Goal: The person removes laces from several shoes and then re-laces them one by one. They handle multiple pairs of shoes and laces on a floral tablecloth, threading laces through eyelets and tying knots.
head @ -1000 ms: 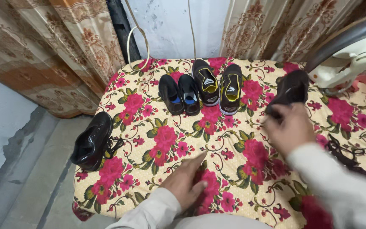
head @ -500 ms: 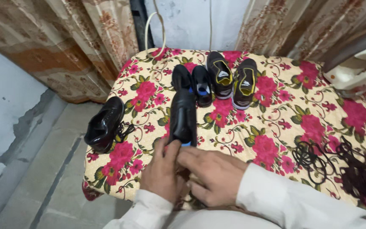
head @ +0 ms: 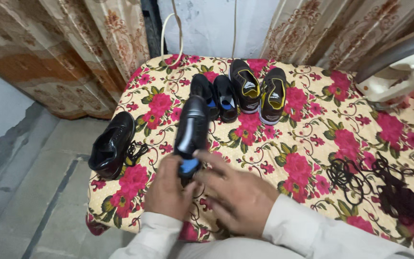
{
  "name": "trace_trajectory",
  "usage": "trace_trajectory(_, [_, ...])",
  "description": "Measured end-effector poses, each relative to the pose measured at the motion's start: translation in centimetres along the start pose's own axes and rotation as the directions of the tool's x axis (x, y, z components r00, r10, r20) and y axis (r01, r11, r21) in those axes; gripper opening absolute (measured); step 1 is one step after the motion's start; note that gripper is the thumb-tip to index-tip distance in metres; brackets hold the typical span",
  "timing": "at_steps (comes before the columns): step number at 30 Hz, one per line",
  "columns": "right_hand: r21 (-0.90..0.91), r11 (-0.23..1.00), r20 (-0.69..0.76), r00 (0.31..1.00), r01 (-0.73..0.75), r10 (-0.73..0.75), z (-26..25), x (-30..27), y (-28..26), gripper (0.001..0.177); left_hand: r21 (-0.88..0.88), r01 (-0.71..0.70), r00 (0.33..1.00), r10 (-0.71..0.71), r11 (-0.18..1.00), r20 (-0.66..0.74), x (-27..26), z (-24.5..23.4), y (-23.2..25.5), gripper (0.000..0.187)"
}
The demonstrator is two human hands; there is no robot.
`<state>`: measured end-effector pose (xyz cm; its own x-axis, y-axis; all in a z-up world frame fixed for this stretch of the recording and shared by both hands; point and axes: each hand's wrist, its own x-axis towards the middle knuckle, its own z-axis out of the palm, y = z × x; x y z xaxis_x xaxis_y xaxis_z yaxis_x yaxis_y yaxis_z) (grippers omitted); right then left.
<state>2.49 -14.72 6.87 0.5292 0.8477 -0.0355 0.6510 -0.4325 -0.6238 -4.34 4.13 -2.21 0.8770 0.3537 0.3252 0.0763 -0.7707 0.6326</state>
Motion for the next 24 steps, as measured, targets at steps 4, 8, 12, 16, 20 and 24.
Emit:
trace_trajectory(4, [0.014, 0.999, -0.239, 0.97, -0.053, 0.055, 0.1, -0.8, 3.3, 0.047, 0.11, 0.098, 0.995, -0.099, 0.989, 0.002, -0.2, -1.6, -3.8, 0.059])
trace_trajectory(8, [0.015, 0.953, -0.135, 0.944, -0.303, 0.302, 3.0, -3.6, 7.5, 0.052, 0.23, 0.253, 0.959, -0.275, 0.94, 0.068, -0.7, -2.8, -8.1, 0.06])
trace_trajectory(12, [0.047, 0.963, -0.147, 0.951, -0.267, 0.271, 5.8, -7.4, 10.6, 0.049, 0.237, 0.208, 0.964, -0.24, 0.949, 0.114, 0.0, -2.4, -10.4, 0.058])
trace_trajectory(16, [0.173, 0.854, -0.071, 0.859, -0.491, 0.508, 7.0, -9.2, 12.2, 0.051, 0.242, 0.263, 0.949, -0.296, 0.934, 0.113, -0.1, -1.9, -9.8, 0.059])
trace_trajectory(20, [0.113, 0.917, -0.135, 0.908, -0.383, 0.396, 7.5, -9.4, 12.3, 0.051, 0.293, 0.384, 0.872, -0.449, 0.875, 0.197, 0.4, -2.2, -8.8, 0.062])
trace_trajectory(24, [0.229, 0.877, -0.145, 0.876, -0.422, 0.46, 7.6, -9.5, 12.7, 0.045, 0.269, 0.335, 0.906, -0.387, 0.903, 0.173, 0.7, -1.9, -8.9, 0.062])
